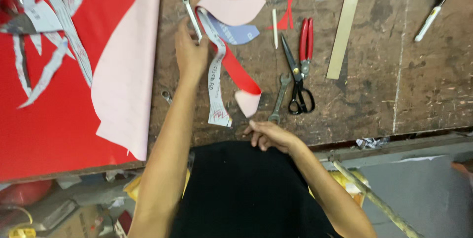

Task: The person marks a red fabric sheet with a white marker using a paper template and wrenches as weights. They then use scissors to cut the fabric along the template's edge, removing the excess material.

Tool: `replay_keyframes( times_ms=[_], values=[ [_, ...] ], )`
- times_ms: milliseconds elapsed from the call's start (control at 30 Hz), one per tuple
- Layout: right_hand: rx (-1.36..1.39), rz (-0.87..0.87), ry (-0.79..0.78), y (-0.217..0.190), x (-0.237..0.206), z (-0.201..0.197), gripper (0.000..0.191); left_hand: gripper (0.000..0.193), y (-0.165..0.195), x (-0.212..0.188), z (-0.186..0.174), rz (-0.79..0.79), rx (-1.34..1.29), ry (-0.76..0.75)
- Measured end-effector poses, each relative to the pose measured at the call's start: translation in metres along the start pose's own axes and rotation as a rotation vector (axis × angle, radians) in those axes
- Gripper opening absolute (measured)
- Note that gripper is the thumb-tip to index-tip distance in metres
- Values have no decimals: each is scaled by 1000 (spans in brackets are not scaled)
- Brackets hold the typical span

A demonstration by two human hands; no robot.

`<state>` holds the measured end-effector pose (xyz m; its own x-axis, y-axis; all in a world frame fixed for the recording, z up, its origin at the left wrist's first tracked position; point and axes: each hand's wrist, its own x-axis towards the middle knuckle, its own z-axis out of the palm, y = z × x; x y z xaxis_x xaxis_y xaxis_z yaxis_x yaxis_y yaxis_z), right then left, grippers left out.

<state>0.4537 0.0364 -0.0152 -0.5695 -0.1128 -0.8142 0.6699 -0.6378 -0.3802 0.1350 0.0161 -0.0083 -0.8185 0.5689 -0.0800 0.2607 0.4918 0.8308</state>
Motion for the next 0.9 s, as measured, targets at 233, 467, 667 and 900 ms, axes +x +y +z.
replay_keyframes(
  times_ms=[233, 467, 667, 900],
  values=[
    [-1094, -288, 797, -68, -1, -36, 37, 64, -20, -85, 13, -22, 101, -68],
    [-1102, -815, 1204, -184, 41, -64, 39, 57, -65, -76, -27, -150, -106, 89],
    [-1134, -754, 1190, -202, 63, -62, 27, 53, -85, -99, -115, -250, -45, 200],
    [-1153, -899, 1165, -185, 61, -67, 19, 32, -50, -141, -81, 88, 178, 278]
  ],
)
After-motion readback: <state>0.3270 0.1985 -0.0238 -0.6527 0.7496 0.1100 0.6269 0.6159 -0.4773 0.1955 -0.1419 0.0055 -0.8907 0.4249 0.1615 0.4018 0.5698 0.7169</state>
